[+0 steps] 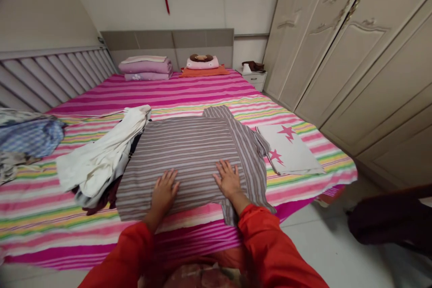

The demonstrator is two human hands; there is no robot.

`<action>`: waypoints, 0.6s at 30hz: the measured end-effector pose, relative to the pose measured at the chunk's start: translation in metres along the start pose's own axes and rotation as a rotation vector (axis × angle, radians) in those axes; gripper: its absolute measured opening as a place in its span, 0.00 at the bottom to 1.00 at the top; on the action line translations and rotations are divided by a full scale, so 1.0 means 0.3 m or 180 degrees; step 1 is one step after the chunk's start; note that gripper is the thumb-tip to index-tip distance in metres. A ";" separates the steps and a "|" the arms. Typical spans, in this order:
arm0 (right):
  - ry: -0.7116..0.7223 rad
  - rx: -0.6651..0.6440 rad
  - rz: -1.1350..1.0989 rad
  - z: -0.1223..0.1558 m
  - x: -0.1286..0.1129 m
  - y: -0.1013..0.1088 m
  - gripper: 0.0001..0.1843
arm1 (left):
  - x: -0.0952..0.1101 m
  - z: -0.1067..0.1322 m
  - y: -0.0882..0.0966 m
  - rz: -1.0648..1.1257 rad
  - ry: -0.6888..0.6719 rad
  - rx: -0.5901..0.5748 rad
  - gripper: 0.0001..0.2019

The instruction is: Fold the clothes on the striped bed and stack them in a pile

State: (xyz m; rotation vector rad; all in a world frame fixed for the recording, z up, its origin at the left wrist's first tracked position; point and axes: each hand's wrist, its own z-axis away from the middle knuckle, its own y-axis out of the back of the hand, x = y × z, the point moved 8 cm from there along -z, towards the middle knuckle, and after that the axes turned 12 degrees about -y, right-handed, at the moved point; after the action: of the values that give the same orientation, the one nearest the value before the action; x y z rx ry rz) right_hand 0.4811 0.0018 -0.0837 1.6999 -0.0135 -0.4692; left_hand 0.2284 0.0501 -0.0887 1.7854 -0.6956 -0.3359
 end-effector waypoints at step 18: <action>-0.0351 0.0122 -0.0354 0.209 0.069 0.026 0.29 | 0.142 0.144 -0.010 0.0297 -0.0071 0.0192 0.23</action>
State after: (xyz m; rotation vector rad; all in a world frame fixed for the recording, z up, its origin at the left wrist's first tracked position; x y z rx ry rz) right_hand 0.4825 -0.0643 -0.0892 1.7164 -0.0079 -0.6491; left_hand 0.2391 -0.0086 -0.1005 1.8020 -0.8094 -0.2748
